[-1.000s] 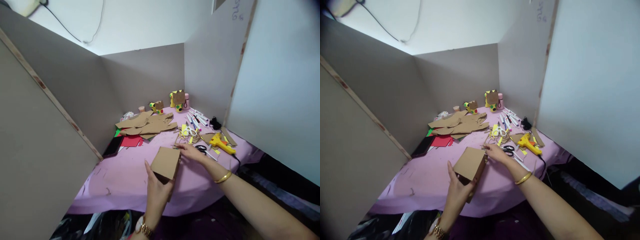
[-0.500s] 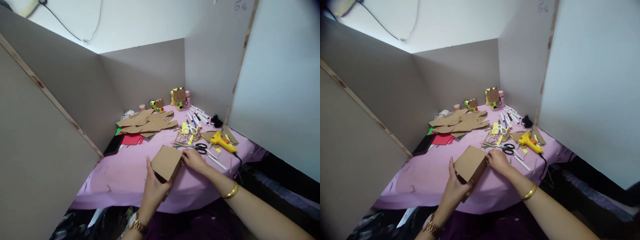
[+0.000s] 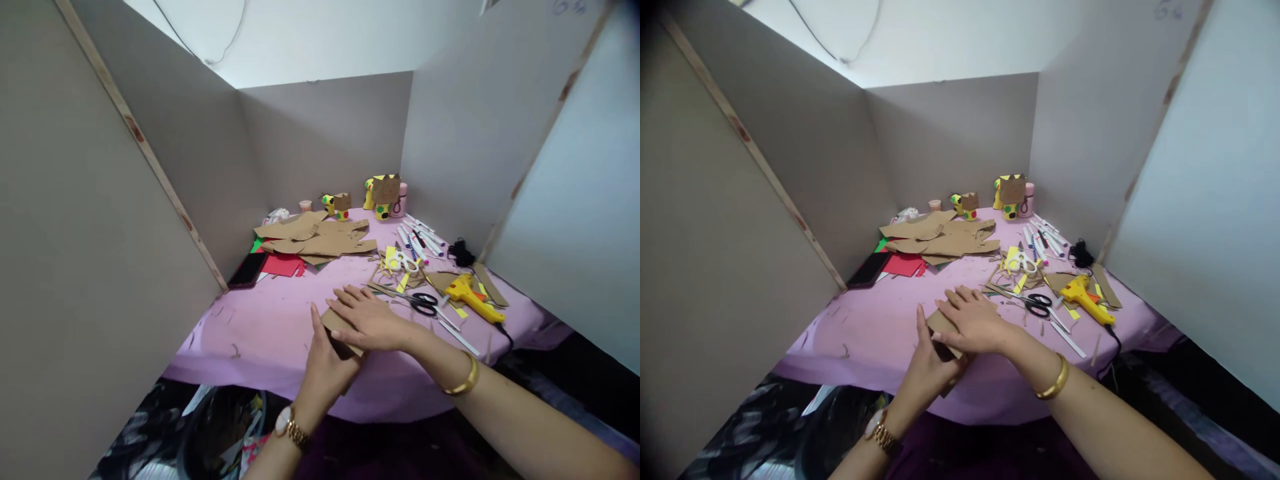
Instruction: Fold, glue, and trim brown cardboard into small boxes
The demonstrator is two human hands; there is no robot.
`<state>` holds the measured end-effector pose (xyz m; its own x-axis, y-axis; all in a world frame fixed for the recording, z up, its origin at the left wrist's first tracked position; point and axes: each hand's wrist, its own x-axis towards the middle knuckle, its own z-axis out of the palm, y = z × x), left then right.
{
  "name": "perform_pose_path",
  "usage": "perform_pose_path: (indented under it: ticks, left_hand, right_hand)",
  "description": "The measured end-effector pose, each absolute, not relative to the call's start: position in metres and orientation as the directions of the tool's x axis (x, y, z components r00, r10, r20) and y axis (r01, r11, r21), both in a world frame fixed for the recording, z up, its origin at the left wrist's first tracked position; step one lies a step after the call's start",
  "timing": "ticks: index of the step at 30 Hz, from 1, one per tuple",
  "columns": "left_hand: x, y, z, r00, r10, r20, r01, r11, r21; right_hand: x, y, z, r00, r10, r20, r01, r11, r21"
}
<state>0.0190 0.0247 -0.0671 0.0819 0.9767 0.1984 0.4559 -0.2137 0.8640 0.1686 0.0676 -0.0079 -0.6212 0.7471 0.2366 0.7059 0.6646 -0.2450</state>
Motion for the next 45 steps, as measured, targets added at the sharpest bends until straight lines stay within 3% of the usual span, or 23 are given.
perform_pose_path:
  ticks: [8, 14, 24, 37, 45]
  left_hand:
    - [-0.044, -0.005, -0.083, 0.065, 0.973, 0.222, 0.539, -0.221, 0.813]
    - [-0.038, -0.044, -0.091, 0.062, 0.986, 0.157, 0.564, -0.164, 0.809]
    - [-0.028, -0.006, -0.075, 0.106, 0.969, 0.221, 0.685, -0.233, 0.691]
    - [-0.023, 0.027, -0.083, 0.269, 0.949, 0.163, 0.666, -0.306, 0.681]
    - [0.012, 0.008, -0.078, 0.047, 0.989, 0.139, 0.712, -0.13, 0.689]
  right_hand:
    - [0.169, 0.067, -0.016, -0.647, 0.758, 0.081, 0.745, 0.652, -0.144]
    - [0.167, 0.064, -0.013, -0.645, 0.764, 0.032, 0.76, 0.645, -0.082]
    - [0.17, 0.066, -0.022, -0.637, 0.771, 0.016, 0.771, 0.637, -0.005]
    - [0.167, 0.064, -0.015, -0.624, 0.78, 0.048, 0.777, 0.626, -0.065]
    - [0.167, 0.064, -0.009, -0.621, 0.778, 0.098, 0.768, 0.629, -0.123]
